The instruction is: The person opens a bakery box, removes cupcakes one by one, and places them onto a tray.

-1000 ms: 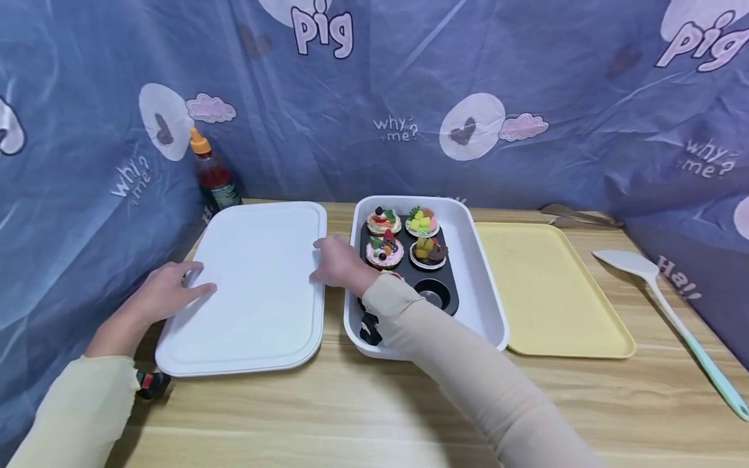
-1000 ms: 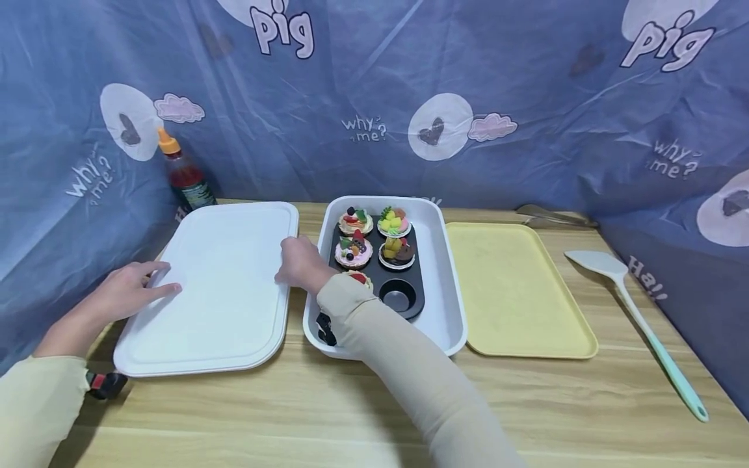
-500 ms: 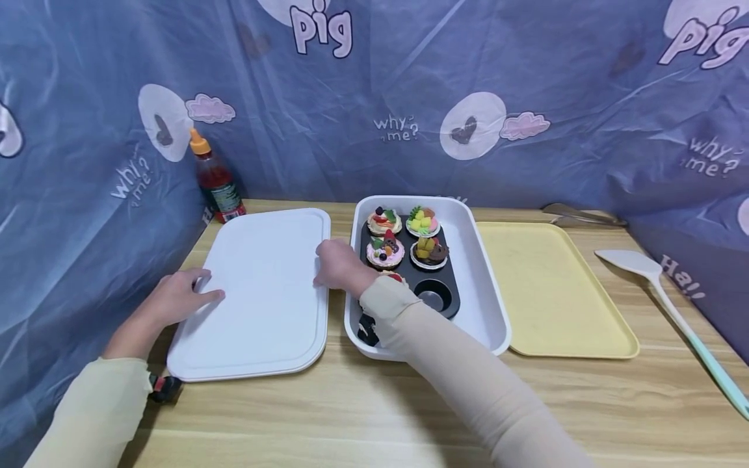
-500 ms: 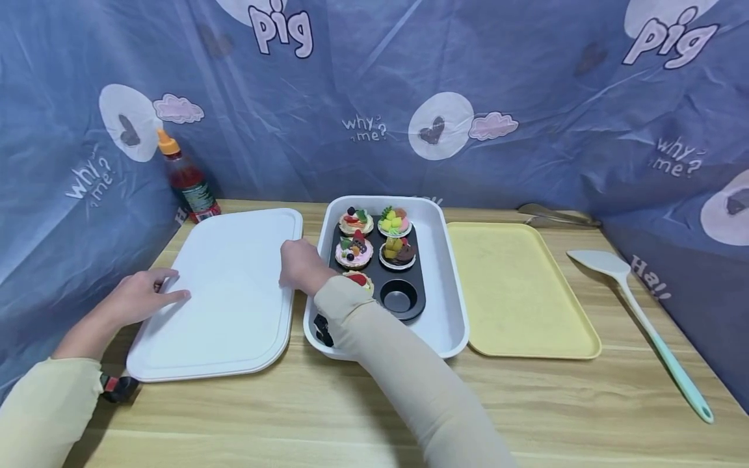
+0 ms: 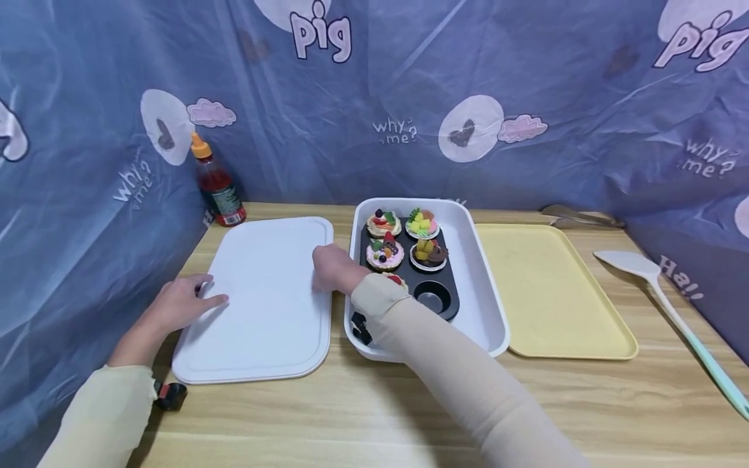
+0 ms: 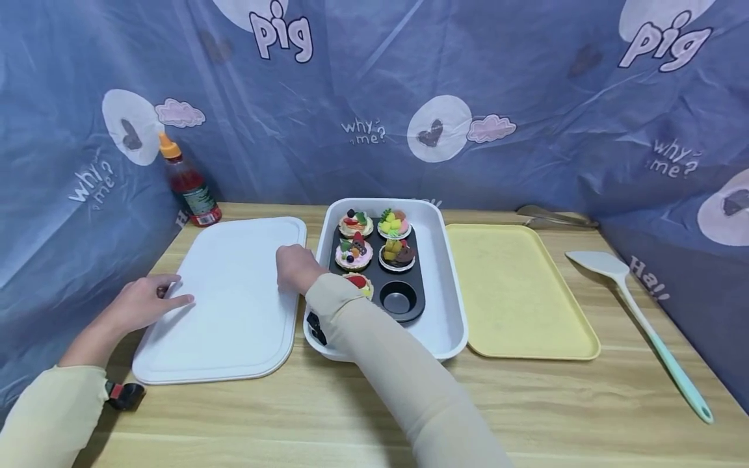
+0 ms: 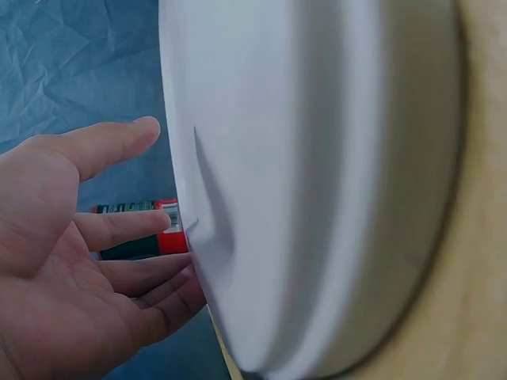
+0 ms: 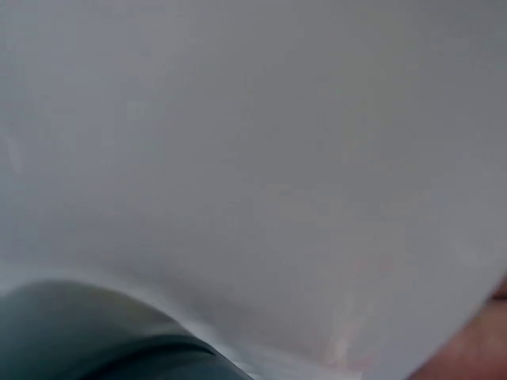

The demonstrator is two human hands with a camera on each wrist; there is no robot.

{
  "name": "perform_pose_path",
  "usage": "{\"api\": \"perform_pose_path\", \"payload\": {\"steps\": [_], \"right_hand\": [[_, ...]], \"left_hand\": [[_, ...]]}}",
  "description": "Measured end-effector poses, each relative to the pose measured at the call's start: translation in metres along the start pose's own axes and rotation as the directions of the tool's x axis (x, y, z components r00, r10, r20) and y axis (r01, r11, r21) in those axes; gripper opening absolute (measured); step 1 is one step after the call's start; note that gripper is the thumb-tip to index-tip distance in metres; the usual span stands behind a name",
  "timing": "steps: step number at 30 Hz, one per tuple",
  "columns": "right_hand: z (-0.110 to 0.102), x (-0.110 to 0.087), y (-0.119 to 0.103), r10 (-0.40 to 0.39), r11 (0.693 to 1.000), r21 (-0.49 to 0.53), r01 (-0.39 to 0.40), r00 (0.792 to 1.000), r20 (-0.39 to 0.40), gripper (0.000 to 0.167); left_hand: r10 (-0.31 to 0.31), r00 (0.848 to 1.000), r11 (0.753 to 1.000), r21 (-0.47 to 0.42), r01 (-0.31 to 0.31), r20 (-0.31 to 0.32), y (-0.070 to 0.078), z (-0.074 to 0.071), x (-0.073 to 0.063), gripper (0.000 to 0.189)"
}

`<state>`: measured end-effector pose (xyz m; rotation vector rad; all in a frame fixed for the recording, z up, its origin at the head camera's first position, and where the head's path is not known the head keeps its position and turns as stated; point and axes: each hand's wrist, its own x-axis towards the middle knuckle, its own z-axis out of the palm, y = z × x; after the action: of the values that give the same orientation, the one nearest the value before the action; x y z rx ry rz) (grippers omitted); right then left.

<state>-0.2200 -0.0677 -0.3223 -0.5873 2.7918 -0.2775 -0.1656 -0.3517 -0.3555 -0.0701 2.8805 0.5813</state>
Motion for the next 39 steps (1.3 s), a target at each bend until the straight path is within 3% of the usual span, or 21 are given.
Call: {"api": "perform_pose_path", "payload": {"steps": [4, 9, 17, 24, 32, 35, 39], "right_hand": [[0.001, 0.0, 0.002, 0.009, 1.0, 0.002, -0.009, 0.999, 0.033, 0.033], [-0.002, -0.003, 0.007, 0.011, 0.996, 0.086, -0.013, 1.0, 0.019, 0.037], [-0.009, -0.01, 0.019, -0.075, 0.972, 0.219, 0.082, 0.996, -0.041, 0.072], [-0.026, -0.02, 0.035, -0.12, 0.935, 0.323, 0.148, 0.987, -0.106, 0.071], [-0.045, -0.031, 0.067, -0.044, 0.881, 0.447, 0.151, 0.97, -0.241, 0.063], [-0.049, -0.034, 0.082, -0.003, 0.858, 0.492, 0.147, 0.96, -0.281, 0.064], [-0.05, -0.036, 0.1, 0.037, 0.839, 0.526, 0.138, 0.95, -0.309, 0.066]], "left_hand": [[0.008, 1.0, 1.0, 0.003, -0.008, -0.017, 0.001, 0.003, -0.001, 0.079], [0.016, 0.999, 1.0, -0.001, -0.017, -0.047, 0.0, 0.004, -0.005, 0.077], [0.023, 0.998, 0.998, -0.054, -0.027, -0.06, 0.001, -0.003, -0.006, 0.076], [0.038, 0.995, 0.995, -0.084, -0.046, -0.088, 0.012, -0.007, -0.003, 0.069], [0.135, 0.984, 0.977, -0.15, -0.151, -0.116, 0.047, -0.004, 0.003, 0.062], [0.179, 0.976, 0.962, -0.185, -0.199, -0.12, 0.068, 0.001, 0.006, 0.059], [0.247, 0.955, 0.93, -0.236, -0.281, -0.164, 0.099, 0.01, 0.012, 0.053]]}}
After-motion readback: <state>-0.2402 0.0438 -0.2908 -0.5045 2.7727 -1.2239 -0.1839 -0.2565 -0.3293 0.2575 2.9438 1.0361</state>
